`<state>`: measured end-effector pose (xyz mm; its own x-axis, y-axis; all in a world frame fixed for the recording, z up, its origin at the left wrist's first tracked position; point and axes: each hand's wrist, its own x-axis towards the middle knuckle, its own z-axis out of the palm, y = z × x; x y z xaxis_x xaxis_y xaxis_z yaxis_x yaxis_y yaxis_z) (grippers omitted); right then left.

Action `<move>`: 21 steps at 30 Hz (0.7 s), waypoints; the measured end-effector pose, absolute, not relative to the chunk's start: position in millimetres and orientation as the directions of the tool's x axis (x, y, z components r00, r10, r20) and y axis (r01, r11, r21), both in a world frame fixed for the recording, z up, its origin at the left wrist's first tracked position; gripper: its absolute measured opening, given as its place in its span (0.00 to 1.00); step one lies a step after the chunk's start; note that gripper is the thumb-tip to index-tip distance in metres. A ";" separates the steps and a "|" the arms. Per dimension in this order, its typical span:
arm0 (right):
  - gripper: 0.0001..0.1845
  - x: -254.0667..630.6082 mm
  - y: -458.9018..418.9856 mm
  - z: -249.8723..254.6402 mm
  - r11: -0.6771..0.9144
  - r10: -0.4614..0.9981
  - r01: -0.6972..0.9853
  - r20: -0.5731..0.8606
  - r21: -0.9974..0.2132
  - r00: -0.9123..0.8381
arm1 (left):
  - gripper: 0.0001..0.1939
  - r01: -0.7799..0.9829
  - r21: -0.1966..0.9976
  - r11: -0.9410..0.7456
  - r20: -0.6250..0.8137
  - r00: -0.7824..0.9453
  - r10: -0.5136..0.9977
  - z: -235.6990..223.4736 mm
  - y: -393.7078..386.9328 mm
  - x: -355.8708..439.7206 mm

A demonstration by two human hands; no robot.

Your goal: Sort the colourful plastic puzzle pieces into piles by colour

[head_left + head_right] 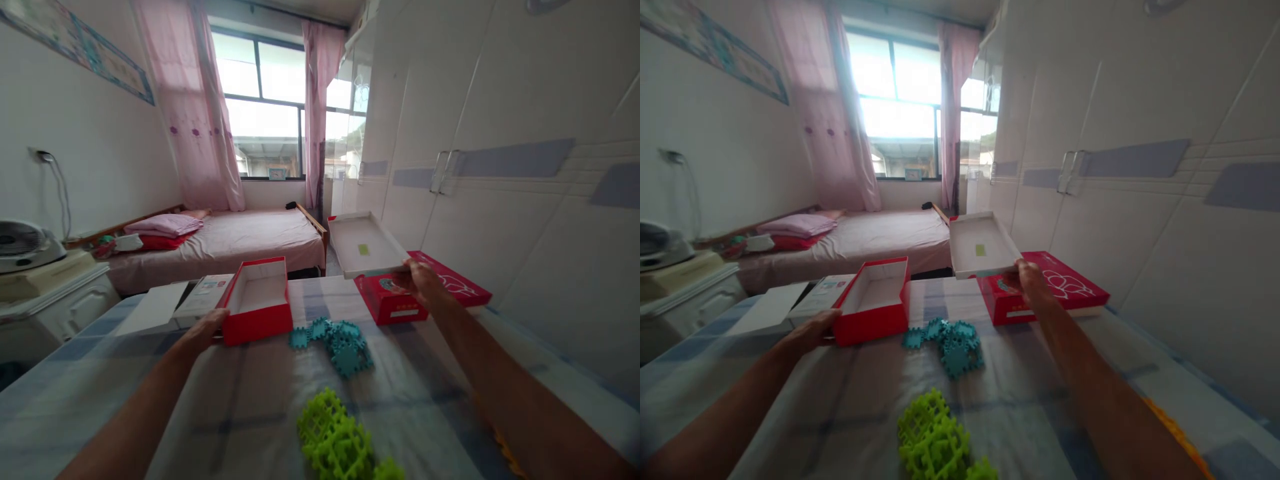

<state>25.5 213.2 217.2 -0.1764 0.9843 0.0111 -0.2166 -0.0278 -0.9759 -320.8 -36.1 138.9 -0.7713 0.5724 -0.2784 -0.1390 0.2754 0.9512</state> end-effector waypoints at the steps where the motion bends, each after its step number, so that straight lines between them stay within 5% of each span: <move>1: 0.09 37.8 218.7 215.5 -0.030 0.989 -0.195 -0.001 -0.980 -0.145 | 0.09 -0.158 0.952 0.263 -0.286 -0.766 0.575 142.4 -35.4 -317.5; 7: 0.07 84.2 237.1 193.1 -0.044 0.999 -0.036 -0.044 -0.998 0.001 | 0.02 -0.260 0.958 0.121 -0.274 -0.705 0.655 163.5 -30.0 -279.4; 13: 0.07 109.6 233.5 178.2 -0.060 0.998 0.255 -0.050 -0.965 0.046 | 0.15 -0.432 0.900 -0.056 -0.231 -0.581 0.780 186.9 -20.7 -223.3; 18: 0.18 121.3 192.9 181.8 0.167 0.969 0.445 0.229 -0.880 0.090 | 0.16 -0.593 0.791 -0.150 -0.217 -0.501 0.838 193.2 -17.1 -196.3; 21: 0.22 129.0 119.1 169.2 0.490 0.855 0.536 0.501 -0.688 -0.138 | 0.12 -0.554 0.802 -0.224 -0.182 -0.583 0.792 198.8 -19.8 -180.5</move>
